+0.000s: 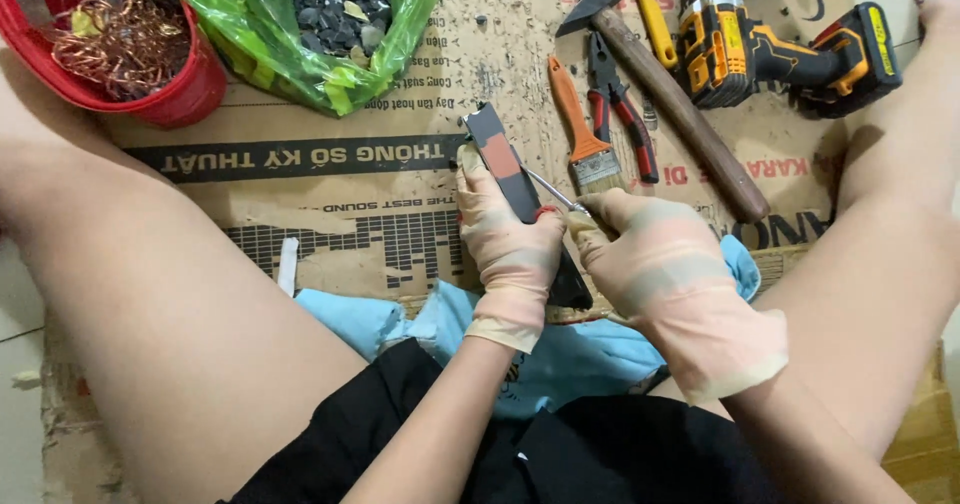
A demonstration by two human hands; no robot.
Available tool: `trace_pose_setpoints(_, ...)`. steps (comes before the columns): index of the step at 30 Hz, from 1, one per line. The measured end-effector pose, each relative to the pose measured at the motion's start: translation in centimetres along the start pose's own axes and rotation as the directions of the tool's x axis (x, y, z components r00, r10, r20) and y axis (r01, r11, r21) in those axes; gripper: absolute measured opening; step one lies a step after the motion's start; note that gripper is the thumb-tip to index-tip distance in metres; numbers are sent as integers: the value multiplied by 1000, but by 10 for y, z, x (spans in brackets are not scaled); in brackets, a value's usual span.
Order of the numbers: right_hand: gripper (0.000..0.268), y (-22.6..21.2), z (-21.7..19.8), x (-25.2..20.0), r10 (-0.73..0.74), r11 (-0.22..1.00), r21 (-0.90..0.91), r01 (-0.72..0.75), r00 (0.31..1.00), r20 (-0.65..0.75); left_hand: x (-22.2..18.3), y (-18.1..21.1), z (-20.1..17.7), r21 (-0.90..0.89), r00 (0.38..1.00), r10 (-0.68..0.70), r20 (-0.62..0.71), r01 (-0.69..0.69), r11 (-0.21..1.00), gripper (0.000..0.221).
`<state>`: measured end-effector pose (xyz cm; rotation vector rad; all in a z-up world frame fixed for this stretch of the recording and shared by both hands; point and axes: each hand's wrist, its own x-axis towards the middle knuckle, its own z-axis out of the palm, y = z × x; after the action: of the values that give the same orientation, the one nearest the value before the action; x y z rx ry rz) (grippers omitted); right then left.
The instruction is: The person scrapes residue off a small electronic component using a screwdriver, then uses a power drill to remove screws and separate parts. The person handles the component and tools directly while sitting on the floor.
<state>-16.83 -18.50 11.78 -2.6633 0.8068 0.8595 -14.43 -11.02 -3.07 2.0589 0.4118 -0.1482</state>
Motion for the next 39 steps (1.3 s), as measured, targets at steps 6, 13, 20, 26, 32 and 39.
trace_pose_setpoints(6, 38, 5, 2, -1, -179, 959, -241, 153, 979, -93, 4, -2, 8, 46, 1000, -15, -16, 16, 999, 111)
trace_pose_setpoints(13, 15, -37, -30, 0, -150, 871, -474, 132, 989, -1, 2, 5, 3, 68, 999, -33, -4, 33, 997, 115)
trace_pose_setpoints(20, 22, -34, -23, 5, -195, 870, -460, 179, 981, 12, -1, 19, -5, 64, 999, -18, 42, 15, 998, 113)
trace_pose_setpoints(26, 18, -21, -4, 15, -323, 863, -429, 267, 944, -62, -2, 17, -14, 25, 1000, -15, 9, 15, 1000, 113)
trace_pose_setpoints(32, 12, -18, 6, 13, -411, 831, -443, 337, 908, -80, 2, 15, -14, -1, 998, -53, 39, 53, 999, 113)
trace_pose_setpoints(39, 8, -25, 14, 25, -501, 812, -422, 404, 853, -146, 11, 9, -4, 54, 998, -51, 29, 50, 997, 110)
